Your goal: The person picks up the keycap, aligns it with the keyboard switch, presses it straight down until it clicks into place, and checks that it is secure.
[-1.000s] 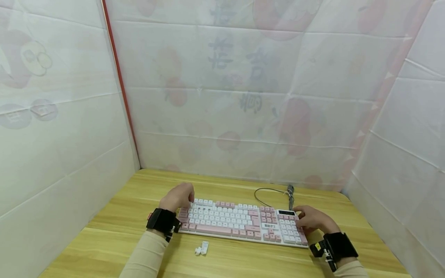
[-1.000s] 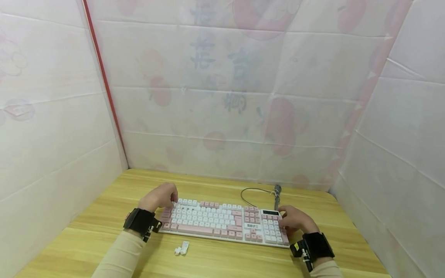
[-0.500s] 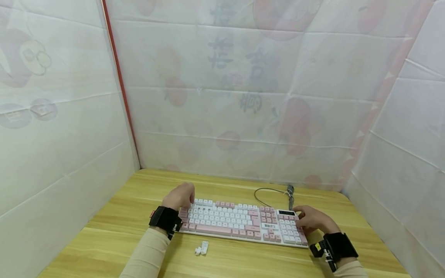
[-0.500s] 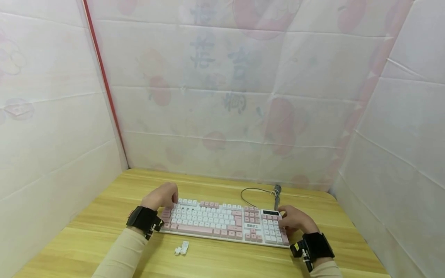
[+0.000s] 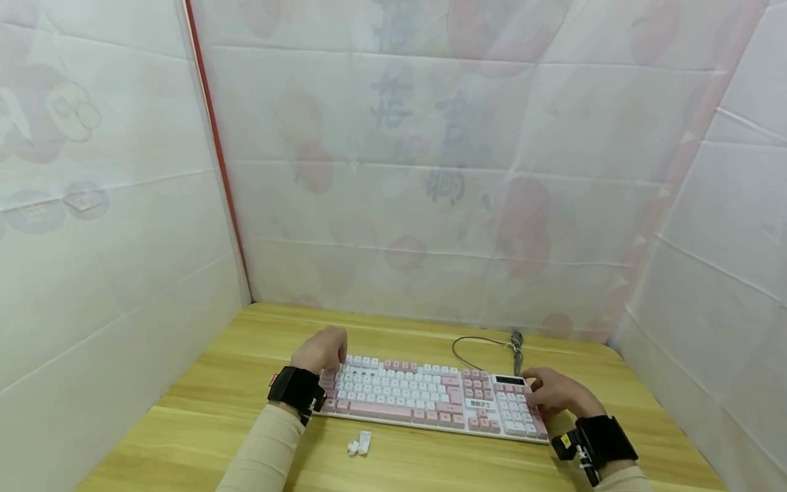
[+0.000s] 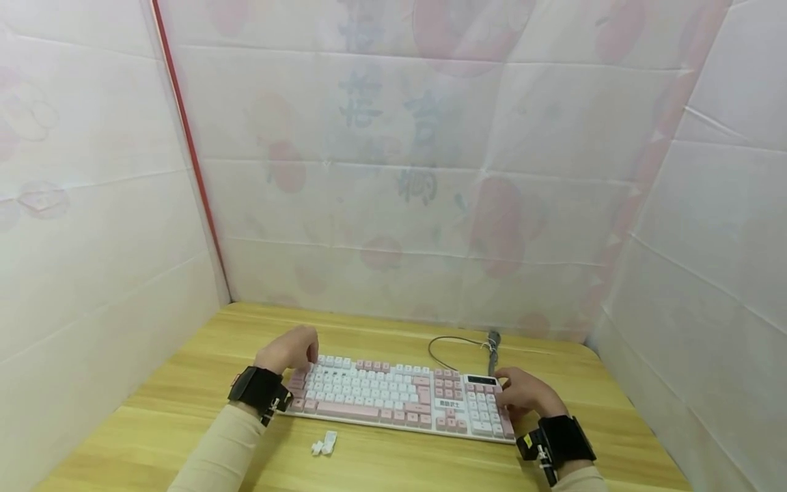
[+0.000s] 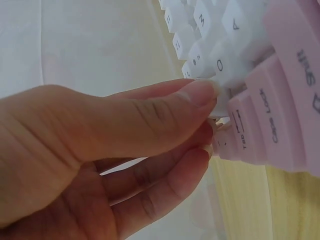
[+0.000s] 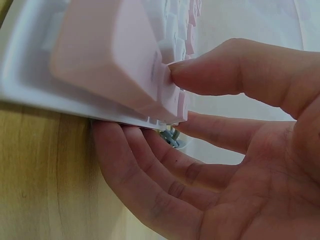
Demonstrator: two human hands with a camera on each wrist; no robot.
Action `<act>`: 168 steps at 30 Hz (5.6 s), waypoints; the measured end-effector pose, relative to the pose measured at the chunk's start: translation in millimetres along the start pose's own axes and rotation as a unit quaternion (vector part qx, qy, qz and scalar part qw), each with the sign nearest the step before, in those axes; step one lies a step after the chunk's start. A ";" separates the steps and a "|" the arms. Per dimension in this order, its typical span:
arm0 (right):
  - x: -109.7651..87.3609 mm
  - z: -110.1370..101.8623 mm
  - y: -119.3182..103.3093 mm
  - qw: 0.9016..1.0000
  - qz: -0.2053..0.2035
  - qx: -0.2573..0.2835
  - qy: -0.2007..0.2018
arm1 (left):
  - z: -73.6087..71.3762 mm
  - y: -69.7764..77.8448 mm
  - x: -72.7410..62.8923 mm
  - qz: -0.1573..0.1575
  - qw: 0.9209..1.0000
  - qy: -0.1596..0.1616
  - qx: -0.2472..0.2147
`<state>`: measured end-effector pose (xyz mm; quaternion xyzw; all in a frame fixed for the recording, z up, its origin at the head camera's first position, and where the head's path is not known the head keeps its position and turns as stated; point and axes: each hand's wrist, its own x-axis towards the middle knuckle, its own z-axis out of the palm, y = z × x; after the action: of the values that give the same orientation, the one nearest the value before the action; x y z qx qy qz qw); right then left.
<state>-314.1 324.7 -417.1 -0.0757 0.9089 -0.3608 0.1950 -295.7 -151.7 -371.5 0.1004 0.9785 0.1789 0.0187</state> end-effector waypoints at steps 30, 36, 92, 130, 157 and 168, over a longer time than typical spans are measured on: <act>-1.3 1.5 1.1 1.000 -0.002 0.000 0.004 | -2.2 1.4 0.4 -0.015 1.000 -0.011 0.007; -2.3 0.7 0.1 1.000 -0.002 0.004 0.000 | 0.3 -0.4 2.6 -0.012 1.000 -0.012 0.010; -2.7 1.1 -1.5 1.000 -0.019 -0.012 0.011 | -1.2 5.9 21.1 -0.012 0.997 0.002 0.075; -2.4 1.1 2.0 1.000 -0.020 -0.009 0.006 | -0.4 4.8 24.2 -0.005 0.999 0.010 0.051; -2.3 -1.3 -4.0 1.000 -0.026 0.005 0.005 | 0.6 -1.2 26.1 0.009 0.999 0.028 0.028; -5.8 0.8 2.3 1.000 -0.017 0.000 0.004 | 10.4 3.3 28.2 0.002 0.998 0.015 0.053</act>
<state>-308.5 327.5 -417.4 -0.0900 0.9082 -0.3643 0.1852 -321.9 -139.4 -380.1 0.1001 0.9866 0.1285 -0.0014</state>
